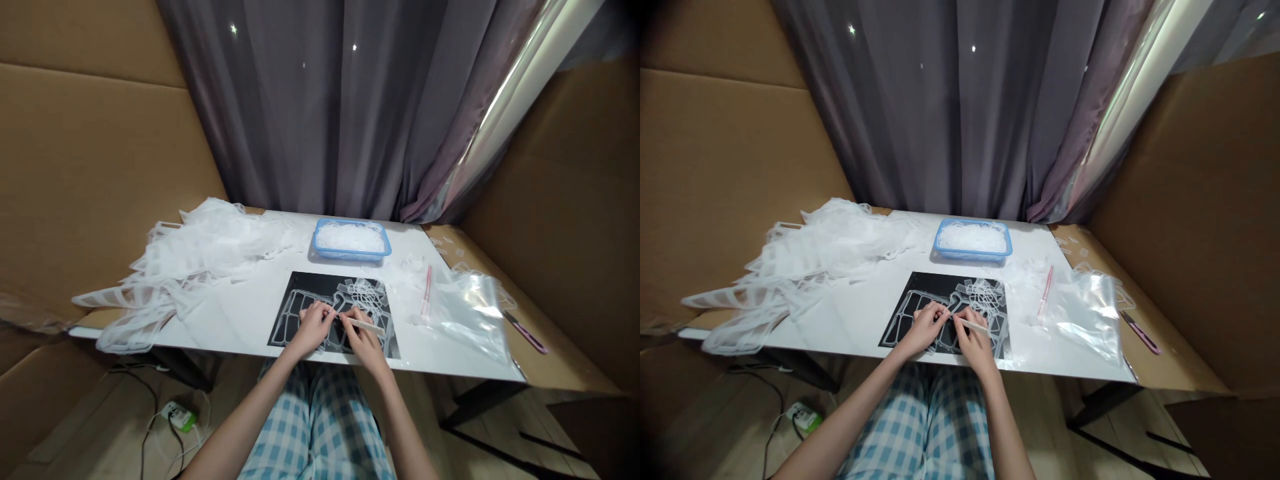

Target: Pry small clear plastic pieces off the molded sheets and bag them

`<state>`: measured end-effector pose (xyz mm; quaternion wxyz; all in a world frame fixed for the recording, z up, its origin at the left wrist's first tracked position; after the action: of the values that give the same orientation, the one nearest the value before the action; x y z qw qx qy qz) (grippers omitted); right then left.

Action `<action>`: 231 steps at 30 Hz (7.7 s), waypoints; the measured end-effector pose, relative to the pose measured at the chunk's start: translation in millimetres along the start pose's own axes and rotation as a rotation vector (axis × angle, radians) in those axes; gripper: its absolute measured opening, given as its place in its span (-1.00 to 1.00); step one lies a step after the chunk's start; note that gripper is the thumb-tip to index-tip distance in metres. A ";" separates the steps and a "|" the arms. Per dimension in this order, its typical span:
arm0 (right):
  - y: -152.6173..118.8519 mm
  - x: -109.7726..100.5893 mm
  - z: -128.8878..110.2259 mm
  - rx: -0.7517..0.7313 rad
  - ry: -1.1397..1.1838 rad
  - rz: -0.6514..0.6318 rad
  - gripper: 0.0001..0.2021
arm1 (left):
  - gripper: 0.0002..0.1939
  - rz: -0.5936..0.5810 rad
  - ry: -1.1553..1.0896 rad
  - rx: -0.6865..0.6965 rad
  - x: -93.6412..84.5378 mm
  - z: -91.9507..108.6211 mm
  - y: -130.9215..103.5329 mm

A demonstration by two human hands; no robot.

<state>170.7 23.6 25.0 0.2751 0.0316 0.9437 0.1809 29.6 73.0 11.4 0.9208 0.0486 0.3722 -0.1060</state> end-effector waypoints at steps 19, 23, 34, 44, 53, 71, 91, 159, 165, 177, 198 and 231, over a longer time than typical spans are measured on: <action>1.2 -0.8 1.6 0.016 0.019 0.029 -0.73 | -0.76 -0.017 -0.045 0.016 -1.4 -1.1 -3.8; 0.2 -2.1 1.9 0.016 0.008 0.049 -0.73 | -0.77 -0.015 -0.043 0.018 -2.5 -0.5 -4.5; -1.7 -1.2 3.0 0.021 0.026 0.090 -0.77 | -0.80 -0.006 -0.014 0.018 -0.5 -0.1 -8.1; -4.3 -7.0 12.0 0.098 0.133 0.166 -0.73 | -0.78 0.011 -0.014 0.007 -2.4 -0.2 -7.4; -4.2 -4.9 9.2 0.089 0.100 0.139 -0.72 | -0.78 0.004 -0.013 0.010 -1.1 -0.4 -7.2; -6.0 2.7 1.0 -0.081 -0.140 0.066 -0.78 | -0.77 -0.019 -0.048 0.018 -3.6 -0.3 -9.1; -7.6 -0.7 3.3 -0.044 -0.088 0.125 -0.77 | -0.79 0.021 -0.026 -0.007 0.5 0.8 -8.2; -27.5 19.9 -14.3 -0.210 -0.606 0.097 -0.75 | -0.90 0.082 0.221 0.152 5.9 9.9 -19.9; -19.5 -8.4 -1.9 -0.215 -0.658 0.190 -0.76 | -0.89 0.094 0.227 0.152 5.1 9.2 -22.2; -0.3 -110.5 32.9 0.038 -0.584 0.545 -0.61 | -0.90 0.111 0.198 0.136 4.8 8.1 -21.0; -55.0 1.5 -15.3 0.017 -0.013 0.101 -0.78 | -0.92 0.078 0.146 0.138 -16.2 -2.0 -63.7; -58.9 6.8 -14.2 -0.076 -0.255 0.053 -0.84 | -0.71 0.166 0.425 0.542 -8.3 -1.2 -72.9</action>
<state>159.8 -34.9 11.5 0.3888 0.0690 0.8924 0.2183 6.1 3.7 15.6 0.7818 0.3424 0.5086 -0.1135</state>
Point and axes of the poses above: each hand's wrist, its own y-axis towards the middle knuckle, its own x-axis out of the palm, z = x × y, the point moved 4 cm from there along y, towards the middle knuckle, and after that the axes turned 5 degrees about -x, right-handed, at the moved point
